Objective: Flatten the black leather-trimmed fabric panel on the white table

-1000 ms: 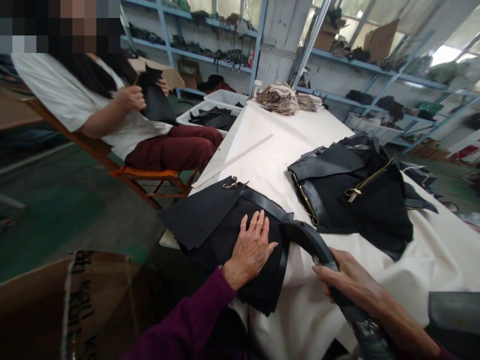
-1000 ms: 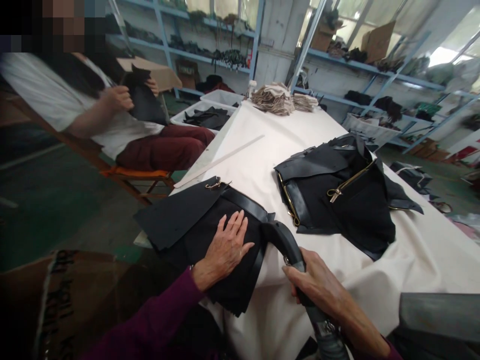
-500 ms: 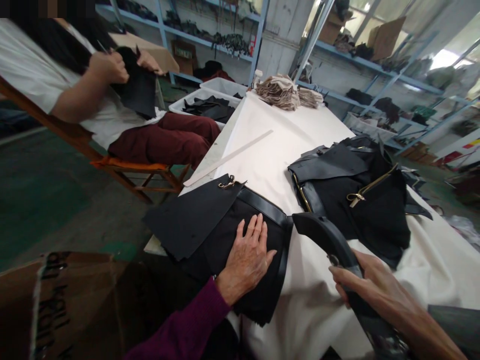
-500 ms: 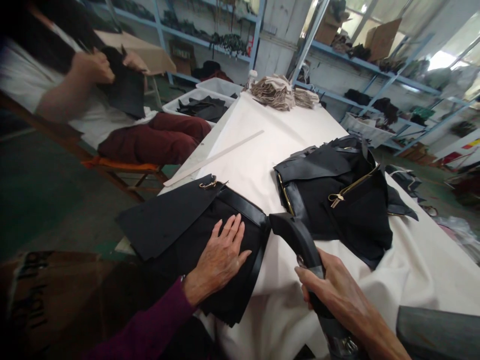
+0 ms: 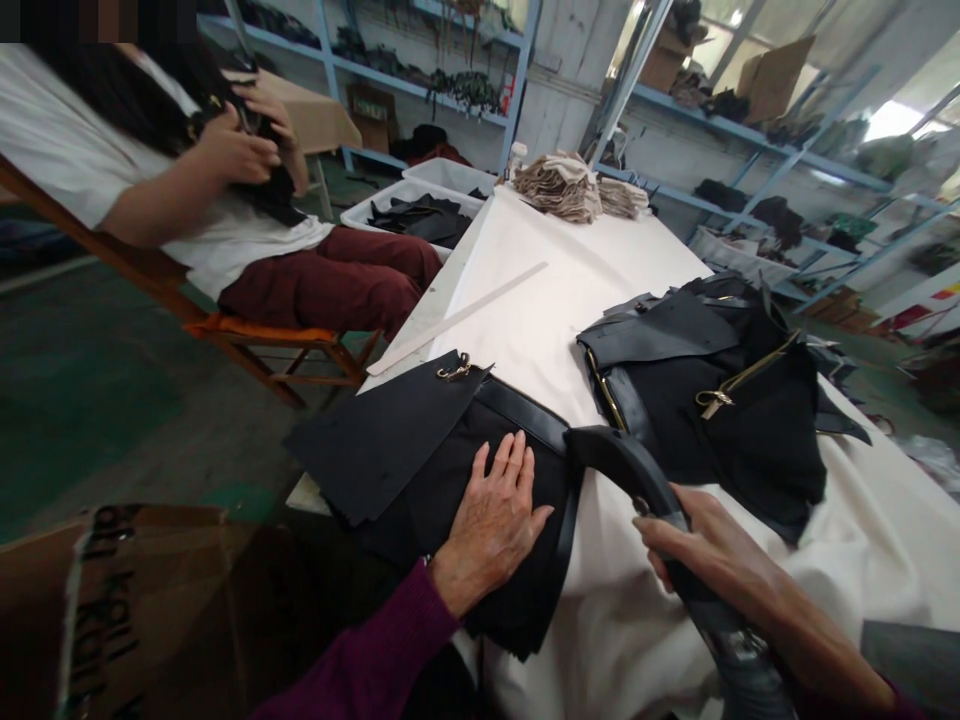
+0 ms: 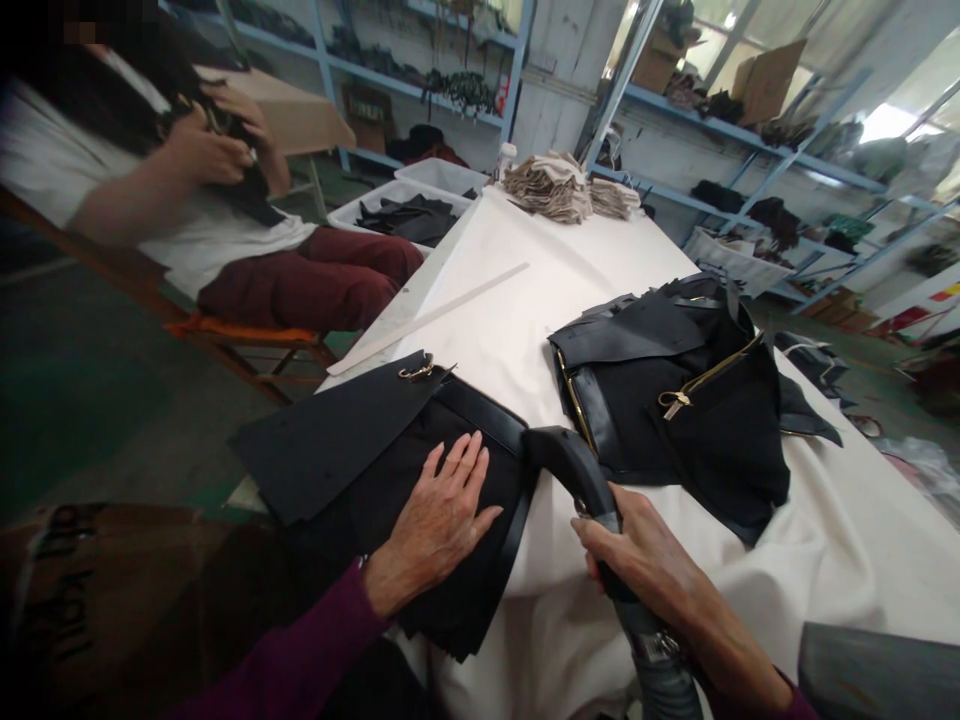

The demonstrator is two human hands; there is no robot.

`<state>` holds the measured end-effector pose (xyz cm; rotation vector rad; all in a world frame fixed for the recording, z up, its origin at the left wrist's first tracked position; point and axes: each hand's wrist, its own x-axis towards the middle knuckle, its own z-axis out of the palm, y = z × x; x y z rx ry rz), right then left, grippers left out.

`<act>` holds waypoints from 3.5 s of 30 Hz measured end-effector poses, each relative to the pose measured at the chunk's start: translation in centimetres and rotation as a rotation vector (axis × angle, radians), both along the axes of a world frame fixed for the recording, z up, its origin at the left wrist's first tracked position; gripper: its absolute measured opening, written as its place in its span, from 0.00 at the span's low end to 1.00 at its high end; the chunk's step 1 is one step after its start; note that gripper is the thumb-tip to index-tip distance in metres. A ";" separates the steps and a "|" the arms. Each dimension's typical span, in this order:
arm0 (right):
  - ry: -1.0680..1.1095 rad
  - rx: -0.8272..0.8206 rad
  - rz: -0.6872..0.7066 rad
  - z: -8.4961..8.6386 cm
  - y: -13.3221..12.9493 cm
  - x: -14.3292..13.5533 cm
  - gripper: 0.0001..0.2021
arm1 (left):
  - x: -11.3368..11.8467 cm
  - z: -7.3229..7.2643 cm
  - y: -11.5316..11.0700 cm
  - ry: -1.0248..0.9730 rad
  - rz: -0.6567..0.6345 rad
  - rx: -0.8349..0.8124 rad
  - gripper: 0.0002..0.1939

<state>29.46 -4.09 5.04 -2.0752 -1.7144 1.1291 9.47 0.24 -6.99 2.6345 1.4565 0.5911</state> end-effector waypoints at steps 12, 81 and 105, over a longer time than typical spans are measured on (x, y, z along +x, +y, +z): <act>-0.027 -0.139 0.077 0.7 -2.1 0.9 0.08 | 0.0 0.0 0.1 -0.019 0.001 0.006 0.31; 0.245 0.186 0.189 5.0 -1.5 -6.0 0.08 | -7.6 7.5 5.0 -1.519 -0.394 -1.326 0.29; -0.060 0.283 0.130 5.5 -4.5 -4.0 0.20 | -8.8 5.1 8.0 -1.469 -0.509 -1.027 0.22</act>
